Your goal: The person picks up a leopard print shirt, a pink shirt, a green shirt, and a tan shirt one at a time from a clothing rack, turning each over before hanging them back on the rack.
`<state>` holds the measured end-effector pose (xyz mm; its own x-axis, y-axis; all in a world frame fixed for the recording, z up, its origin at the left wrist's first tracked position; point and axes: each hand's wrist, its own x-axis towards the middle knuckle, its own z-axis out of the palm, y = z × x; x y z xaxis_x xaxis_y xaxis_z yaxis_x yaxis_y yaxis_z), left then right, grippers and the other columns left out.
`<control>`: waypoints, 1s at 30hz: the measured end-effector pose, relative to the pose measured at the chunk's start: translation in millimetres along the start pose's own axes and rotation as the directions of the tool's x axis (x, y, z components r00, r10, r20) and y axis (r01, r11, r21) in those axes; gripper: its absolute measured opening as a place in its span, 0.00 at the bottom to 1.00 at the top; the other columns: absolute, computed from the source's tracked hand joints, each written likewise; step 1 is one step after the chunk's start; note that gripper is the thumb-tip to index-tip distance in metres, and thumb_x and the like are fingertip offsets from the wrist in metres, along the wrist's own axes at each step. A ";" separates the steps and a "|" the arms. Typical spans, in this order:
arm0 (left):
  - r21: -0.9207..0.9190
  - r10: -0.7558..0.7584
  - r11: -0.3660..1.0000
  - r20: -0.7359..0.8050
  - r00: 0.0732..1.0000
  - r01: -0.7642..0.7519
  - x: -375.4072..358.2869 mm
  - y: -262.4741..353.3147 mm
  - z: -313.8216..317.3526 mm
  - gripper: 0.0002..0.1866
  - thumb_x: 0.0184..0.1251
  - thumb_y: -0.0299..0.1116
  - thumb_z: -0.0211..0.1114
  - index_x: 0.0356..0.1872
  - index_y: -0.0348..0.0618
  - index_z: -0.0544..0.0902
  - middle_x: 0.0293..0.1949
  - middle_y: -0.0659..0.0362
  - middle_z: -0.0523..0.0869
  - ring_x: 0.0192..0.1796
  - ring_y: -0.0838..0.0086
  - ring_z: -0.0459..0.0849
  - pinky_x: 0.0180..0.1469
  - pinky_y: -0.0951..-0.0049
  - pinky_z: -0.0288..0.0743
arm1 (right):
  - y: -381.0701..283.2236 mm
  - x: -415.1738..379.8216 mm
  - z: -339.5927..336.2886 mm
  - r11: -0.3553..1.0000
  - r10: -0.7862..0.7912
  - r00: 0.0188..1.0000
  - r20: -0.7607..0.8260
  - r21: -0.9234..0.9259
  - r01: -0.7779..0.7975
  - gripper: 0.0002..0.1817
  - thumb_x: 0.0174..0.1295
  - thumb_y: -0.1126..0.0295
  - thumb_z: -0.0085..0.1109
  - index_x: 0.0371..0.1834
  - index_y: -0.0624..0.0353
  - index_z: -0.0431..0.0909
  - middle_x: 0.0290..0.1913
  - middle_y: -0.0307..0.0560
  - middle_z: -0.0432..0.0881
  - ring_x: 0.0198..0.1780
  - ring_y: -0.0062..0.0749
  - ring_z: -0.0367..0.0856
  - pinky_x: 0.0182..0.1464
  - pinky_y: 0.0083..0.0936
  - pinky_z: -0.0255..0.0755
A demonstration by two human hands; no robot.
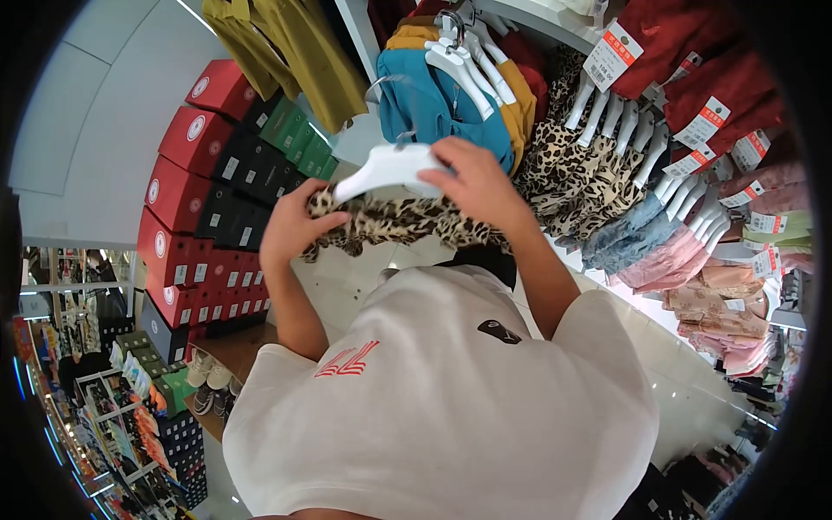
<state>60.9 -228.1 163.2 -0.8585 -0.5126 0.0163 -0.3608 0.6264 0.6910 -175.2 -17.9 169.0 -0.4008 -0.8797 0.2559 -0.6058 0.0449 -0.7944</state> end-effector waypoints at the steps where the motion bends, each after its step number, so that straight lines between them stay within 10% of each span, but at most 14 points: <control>1: -0.225 -0.031 0.972 0.133 0.991 0.061 -1.4 -29.8 -6.0 0.32 0.53 0.46 0.80 0.55 0.36 0.82 0.39 0.51 0.89 0.42 0.69 0.89 0.45 0.69 0.80 | 3.2 -0.7 -10.3 0.999 0.052 0.999 0.000 -0.007 -0.052 0.17 0.65 0.61 0.66 0.42 0.66 0.77 0.34 0.52 0.77 0.36 0.43 0.79 0.42 0.33 0.73; 4: -0.925 0.203 0.377 0.127 0.971 0.043 -12.4 -99.8 2.2 0.41 0.42 0.31 0.83 0.62 0.31 0.77 0.54 0.56 0.86 0.55 0.69 0.85 0.58 0.64 0.78 | 25.6 -6.3 -22.3 0.916 0.167 0.986 0.021 0.366 -0.163 0.15 0.72 0.62 0.61 0.41 0.66 0.76 0.35 0.44 0.81 0.29 0.21 0.77 0.34 0.22 0.73; 6: -0.989 0.102 -0.087 0.113 0.988 0.122 -15.4 -98.1 38.3 0.44 0.38 0.24 0.82 0.64 0.30 0.75 0.56 0.54 0.86 0.58 0.64 0.84 0.62 0.59 0.77 | 19.4 -8.9 -24.9 0.823 0.214 0.975 0.064 0.526 -0.215 0.13 0.76 0.63 0.56 0.45 0.65 0.75 0.37 0.41 0.82 0.30 0.19 0.79 0.34 0.19 0.75; 9: -0.991 0.156 0.112 0.091 0.984 0.074 -2.6 -64.7 90.4 0.47 0.32 0.17 0.84 0.65 0.37 0.76 0.57 0.54 0.85 0.58 0.63 0.84 0.60 0.62 0.80 | 32.6 -14.6 -19.0 0.747 0.238 0.969 0.070 0.624 -0.229 0.13 0.78 0.62 0.51 0.49 0.63 0.73 0.38 0.43 0.83 0.28 0.20 0.79 0.33 0.19 0.76; 12: -0.705 0.151 0.708 0.106 0.983 -0.033 7.0 -26.3 130.3 0.34 0.51 0.19 0.79 0.62 0.36 0.77 0.55 0.58 0.85 0.54 0.69 0.82 0.56 0.69 0.79 | 39.6 -22.9 -13.2 0.737 0.283 0.958 0.049 0.628 -0.250 0.13 0.78 0.61 0.52 0.47 0.61 0.73 0.36 0.41 0.83 0.26 0.18 0.77 0.30 0.17 0.73; 15: -0.800 -0.258 0.522 0.182 0.949 0.295 3.9 -33.2 174.7 0.24 0.64 0.17 0.65 0.62 0.35 0.76 0.57 0.55 0.83 0.58 0.66 0.80 0.63 0.67 0.73 | 41.5 -36.1 -16.3 0.742 0.315 0.948 0.042 0.612 -0.273 0.14 0.79 0.60 0.51 0.52 0.61 0.71 0.37 0.42 0.83 0.27 0.18 0.76 0.30 0.17 0.71; 20: -0.660 -0.168 0.703 0.208 0.964 0.265 -2.2 -50.1 178.4 0.24 0.66 0.20 0.62 0.64 0.35 0.75 0.60 0.53 0.82 0.60 0.64 0.80 0.65 0.66 0.72 | 37.8 -54.2 -20.0 0.732 0.328 0.941 0.088 0.606 -0.312 0.20 0.78 0.60 0.53 0.63 0.60 0.67 0.45 0.44 0.82 0.37 0.17 0.75 0.39 0.16 0.72; 22: -0.793 -0.335 0.480 0.230 0.914 0.375 -2.7 -37.2 183.6 0.21 0.70 0.22 0.61 0.64 0.36 0.76 0.59 0.52 0.82 0.59 0.66 0.81 0.63 0.66 0.74 | 32.0 -59.0 -13.6 0.893 0.166 0.986 -0.030 0.428 -0.138 0.26 0.71 0.61 0.63 0.64 0.62 0.66 0.49 0.47 0.82 0.45 0.26 0.79 0.49 0.24 0.75; 24: -0.845 -0.311 0.384 0.261 0.914 0.372 -5.2 -28.0 189.8 0.19 0.71 0.27 0.63 0.61 0.38 0.78 0.57 0.51 0.83 0.57 0.69 0.81 0.59 0.67 0.76 | 6.6 -66.0 -24.1 0.919 0.322 0.947 -0.012 0.242 -0.310 0.36 0.61 0.60 0.72 0.67 0.63 0.64 0.53 0.57 0.81 0.52 0.41 0.82 0.57 0.33 0.74; 27: -0.486 -0.197 0.760 0.460 0.866 0.431 -3.7 -61.9 230.6 0.21 0.66 0.36 0.71 0.56 0.36 0.81 0.52 0.54 0.86 0.51 0.70 0.83 0.57 0.68 0.76 | -13.9 -79.9 -47.8 0.903 0.429 0.900 -0.076 0.027 -0.428 0.35 0.58 0.63 0.72 0.66 0.61 0.66 0.51 0.59 0.82 0.51 0.46 0.84 0.56 0.34 0.74; 28: -0.638 -0.032 0.720 0.361 0.932 0.272 -3.7 -50.7 238.7 0.23 0.66 0.38 0.72 0.58 0.35 0.81 0.55 0.55 0.86 0.55 0.69 0.81 0.59 0.66 0.75 | -18.5 -91.4 -58.1 0.902 0.430 0.895 -0.122 0.009 -0.432 0.33 0.56 0.65 0.72 0.64 0.61 0.69 0.49 0.57 0.84 0.49 0.47 0.85 0.54 0.34 0.75; 30: -0.446 -0.131 0.790 0.548 0.826 0.421 -1.7 -57.3 256.3 0.23 0.67 0.39 0.72 0.57 0.35 0.81 0.53 0.55 0.87 0.53 0.69 0.82 0.59 0.66 0.75 | -34.4 -116.6 -76.5 0.884 0.455 0.865 -0.210 -0.011 -0.467 0.31 0.54 0.66 0.72 0.61 0.60 0.72 0.46 0.55 0.85 0.47 0.48 0.85 0.52 0.34 0.76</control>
<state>-10.5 -112.6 -61.6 -0.8617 -0.1842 -0.4729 -0.4838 0.0170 0.8750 -160.2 119.3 208.5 -0.7667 -0.6415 -0.0240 -0.3561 0.4561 -0.8156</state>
